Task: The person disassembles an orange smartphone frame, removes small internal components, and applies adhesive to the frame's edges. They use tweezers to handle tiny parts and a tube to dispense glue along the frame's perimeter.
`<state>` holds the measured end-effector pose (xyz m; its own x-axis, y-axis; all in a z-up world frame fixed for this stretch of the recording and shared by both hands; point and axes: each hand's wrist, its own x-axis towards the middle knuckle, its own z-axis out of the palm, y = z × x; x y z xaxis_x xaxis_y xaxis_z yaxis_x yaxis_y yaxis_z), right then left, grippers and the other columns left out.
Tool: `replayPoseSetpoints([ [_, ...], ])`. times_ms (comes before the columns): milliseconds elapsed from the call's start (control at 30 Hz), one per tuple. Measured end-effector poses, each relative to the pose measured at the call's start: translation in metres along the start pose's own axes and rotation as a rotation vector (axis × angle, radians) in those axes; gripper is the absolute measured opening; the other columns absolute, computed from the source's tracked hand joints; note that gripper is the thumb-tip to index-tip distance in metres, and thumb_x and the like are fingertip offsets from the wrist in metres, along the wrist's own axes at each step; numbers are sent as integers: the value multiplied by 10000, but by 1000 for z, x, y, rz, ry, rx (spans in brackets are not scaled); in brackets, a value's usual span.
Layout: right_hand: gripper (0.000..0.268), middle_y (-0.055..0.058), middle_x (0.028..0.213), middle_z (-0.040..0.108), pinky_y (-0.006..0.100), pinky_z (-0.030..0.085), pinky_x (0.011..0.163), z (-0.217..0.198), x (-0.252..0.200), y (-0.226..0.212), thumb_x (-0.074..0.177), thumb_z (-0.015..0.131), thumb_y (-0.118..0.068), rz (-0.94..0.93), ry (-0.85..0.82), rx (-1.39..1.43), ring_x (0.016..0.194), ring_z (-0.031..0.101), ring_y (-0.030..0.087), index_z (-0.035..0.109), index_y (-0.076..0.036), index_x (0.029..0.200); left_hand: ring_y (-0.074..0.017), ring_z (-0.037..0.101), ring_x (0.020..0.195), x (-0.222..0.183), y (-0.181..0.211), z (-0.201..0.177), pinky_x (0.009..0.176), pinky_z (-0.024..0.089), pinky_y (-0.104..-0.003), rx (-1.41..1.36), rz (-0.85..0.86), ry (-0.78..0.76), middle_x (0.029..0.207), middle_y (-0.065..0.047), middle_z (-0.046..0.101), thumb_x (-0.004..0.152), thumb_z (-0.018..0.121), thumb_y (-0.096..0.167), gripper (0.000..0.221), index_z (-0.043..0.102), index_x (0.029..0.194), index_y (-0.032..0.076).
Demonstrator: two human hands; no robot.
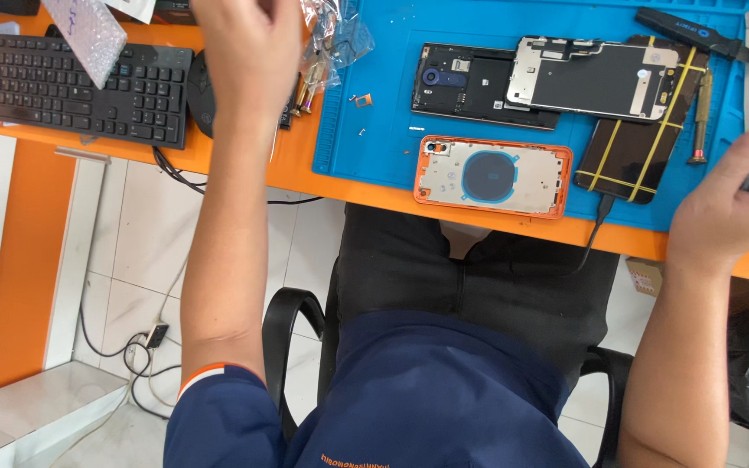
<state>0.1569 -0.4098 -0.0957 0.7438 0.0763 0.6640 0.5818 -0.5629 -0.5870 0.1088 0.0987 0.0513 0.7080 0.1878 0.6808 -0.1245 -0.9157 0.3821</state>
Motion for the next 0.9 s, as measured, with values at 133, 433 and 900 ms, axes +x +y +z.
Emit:
replayPoseSetpoints([
  [133,250,261,961,480,492,431,814,1,5,-3,1331,529,43,-59,59,24,853,506,361,509,145,1104,-285,457,761,6,23,14,701,360,-458,-28,120,-18,870,-125,487,1138,593,112,279,451,906,47],
  [433,489,233,824,589,439,415,694,-1,18,-18,1366,393,-56,-137,17,-22,708,556,321,643,143,996,-214,610,591,7,42,31,556,390,-394,-128,152,-94,676,-74,610,1166,596,193,348,582,855,36],
  [900,235,215,936,622,433,415,715,1,28,-39,1259,549,52,-158,49,-71,792,569,314,681,129,1081,-223,563,687,12,44,69,605,435,-383,-77,188,-139,760,-81,565,1138,599,169,191,601,975,70],
])
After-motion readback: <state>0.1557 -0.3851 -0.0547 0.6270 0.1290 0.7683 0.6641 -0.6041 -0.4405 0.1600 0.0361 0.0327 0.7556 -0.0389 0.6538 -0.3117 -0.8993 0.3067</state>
